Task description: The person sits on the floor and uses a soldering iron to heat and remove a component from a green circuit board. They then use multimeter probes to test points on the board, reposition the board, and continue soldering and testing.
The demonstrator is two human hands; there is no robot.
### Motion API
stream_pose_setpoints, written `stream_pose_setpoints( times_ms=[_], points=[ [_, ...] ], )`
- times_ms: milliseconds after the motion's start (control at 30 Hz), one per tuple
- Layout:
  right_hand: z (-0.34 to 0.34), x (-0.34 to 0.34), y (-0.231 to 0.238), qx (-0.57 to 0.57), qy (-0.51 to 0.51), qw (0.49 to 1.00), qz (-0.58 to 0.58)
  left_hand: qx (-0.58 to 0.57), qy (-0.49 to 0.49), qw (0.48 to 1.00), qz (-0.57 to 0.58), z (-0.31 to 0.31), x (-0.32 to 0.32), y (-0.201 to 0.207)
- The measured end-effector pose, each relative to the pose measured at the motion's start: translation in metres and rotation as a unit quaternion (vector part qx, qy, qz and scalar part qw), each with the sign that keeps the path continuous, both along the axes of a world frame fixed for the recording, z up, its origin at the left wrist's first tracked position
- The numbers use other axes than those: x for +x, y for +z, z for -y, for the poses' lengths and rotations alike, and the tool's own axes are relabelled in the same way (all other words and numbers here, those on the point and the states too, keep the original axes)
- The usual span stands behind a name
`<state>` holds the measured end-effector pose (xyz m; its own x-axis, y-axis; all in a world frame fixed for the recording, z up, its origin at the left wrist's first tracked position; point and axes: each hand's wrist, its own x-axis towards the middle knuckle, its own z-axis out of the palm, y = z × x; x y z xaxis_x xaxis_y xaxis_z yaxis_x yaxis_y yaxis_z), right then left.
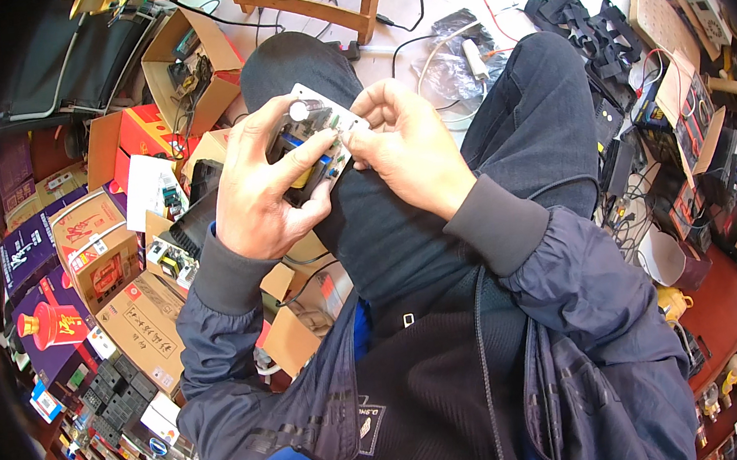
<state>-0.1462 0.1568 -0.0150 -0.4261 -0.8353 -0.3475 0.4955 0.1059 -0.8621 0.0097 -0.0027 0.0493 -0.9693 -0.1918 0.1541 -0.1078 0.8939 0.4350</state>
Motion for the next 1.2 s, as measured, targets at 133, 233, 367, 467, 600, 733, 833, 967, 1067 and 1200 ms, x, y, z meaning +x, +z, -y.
stream_pose_setpoints(
  times_ms=[133, 233, 367, 467, 600, 733, 833, 967, 1067, 1200],
  points=[
    [0.003, 0.005, 0.0, 0.007, -0.008, 1.0, -0.02, 0.003, 0.001, 1.0, 0.003, 0.0, 0.001, 0.0],
    [0.003, 0.007, 0.002, 0.009, -0.013, 1.0, -0.024, 0.014, 0.003, 1.0, 0.0, -0.001, 0.002, 0.0],
    [0.005, 0.01, 0.003, 0.008, -0.022, 1.0, -0.021, 0.017, 0.002, 1.0, -0.006, 0.0, 0.002, -0.001],
    [0.006, 0.011, 0.003, 0.009, -0.026, 0.999, -0.029, 0.016, 0.003, 1.0, -0.006, 0.0, 0.002, -0.001],
    [0.008, 0.017, 0.002, 0.015, -0.045, 0.996, -0.072, 0.008, 0.008, 1.0, 0.002, -0.001, 0.002, 0.001],
    [0.008, 0.02, 0.002, 0.014, -0.05, 0.995, -0.083, 0.012, 0.01, 1.0, -0.004, -0.002, 0.001, 0.001],
    [0.009, 0.02, 0.002, 0.021, -0.049, 0.993, -0.101, 0.006, 0.008, 1.0, -0.007, -0.001, 0.0, 0.001],
    [0.01, 0.019, 0.003, 0.027, -0.043, 0.994, -0.099, -0.001, 0.006, 1.0, -0.012, -0.002, 0.0, 0.001],
    [0.009, 0.018, 0.005, 0.034, -0.033, 0.995, -0.086, 0.001, 0.008, 1.0, -0.015, -0.003, 0.0, 0.002],
    [0.007, 0.016, 0.006, 0.043, -0.027, 0.995, -0.083, 0.001, 0.009, 1.0, -0.014, -0.003, 0.0, 0.002]
  ],
)
